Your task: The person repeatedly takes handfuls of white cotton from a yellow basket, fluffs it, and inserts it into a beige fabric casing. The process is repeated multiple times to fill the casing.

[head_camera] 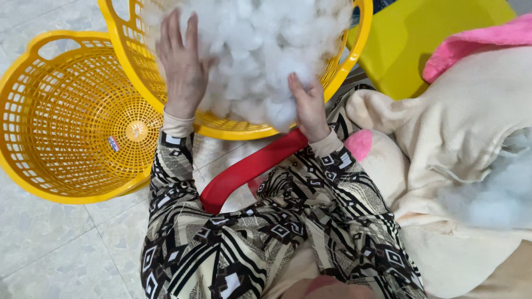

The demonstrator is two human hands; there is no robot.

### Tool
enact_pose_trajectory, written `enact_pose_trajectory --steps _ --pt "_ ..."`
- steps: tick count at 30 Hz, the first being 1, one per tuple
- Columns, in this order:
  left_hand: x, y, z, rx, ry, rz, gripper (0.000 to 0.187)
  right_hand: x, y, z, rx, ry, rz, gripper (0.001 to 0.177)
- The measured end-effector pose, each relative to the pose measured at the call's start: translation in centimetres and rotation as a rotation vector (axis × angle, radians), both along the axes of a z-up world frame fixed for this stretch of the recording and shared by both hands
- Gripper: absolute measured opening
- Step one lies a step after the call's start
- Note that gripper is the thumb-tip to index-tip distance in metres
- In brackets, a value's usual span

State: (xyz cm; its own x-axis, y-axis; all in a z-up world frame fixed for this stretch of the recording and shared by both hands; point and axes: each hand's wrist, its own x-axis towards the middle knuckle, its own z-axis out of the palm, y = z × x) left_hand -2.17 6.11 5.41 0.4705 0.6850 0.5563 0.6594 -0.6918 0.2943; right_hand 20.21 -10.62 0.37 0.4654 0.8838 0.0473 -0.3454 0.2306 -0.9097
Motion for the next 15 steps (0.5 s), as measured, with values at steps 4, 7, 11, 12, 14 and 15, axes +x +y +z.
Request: enact_pose_trajectory --steps 4,7,11,12,14,15 --pt "0.9 -1.5 -1.8 0.013 0.115 -0.06 0.11 -0.5 0.5 0.7 0.087 0.025 -0.08 0.036" --pt "1.6 -4.0 -2.6 -0.522 -0.344 -0.587 0.087 -2.2 0.4 1.1 0.129 -0.005 -0.151 0.036" --pt "3.6 -6.7 -2.4 -1.036 -0.797 -1.045 0.114 -3.9 -0.3 3.1 0.18 -0.52 -0.128 0.024" --pt "4.0 -6.9 -2.2 -0.984 -0.774 -1.002 0.111 -4.1 -0.5 3.8 0.237 -0.682 -0.103 0.021" --pt "4.6 -7.1 -1.9 -0.927 -0.738 -0.908 0.098 -4.3 -1.2 5.2 0.252 -0.978 -0.277 0.025" --pt "4.8 -6.9 -1.8 -0.921 -0.723 -0.856 0.087 -4.1 -1.4 5.9 0.26 -1.127 -0.362 0.028"
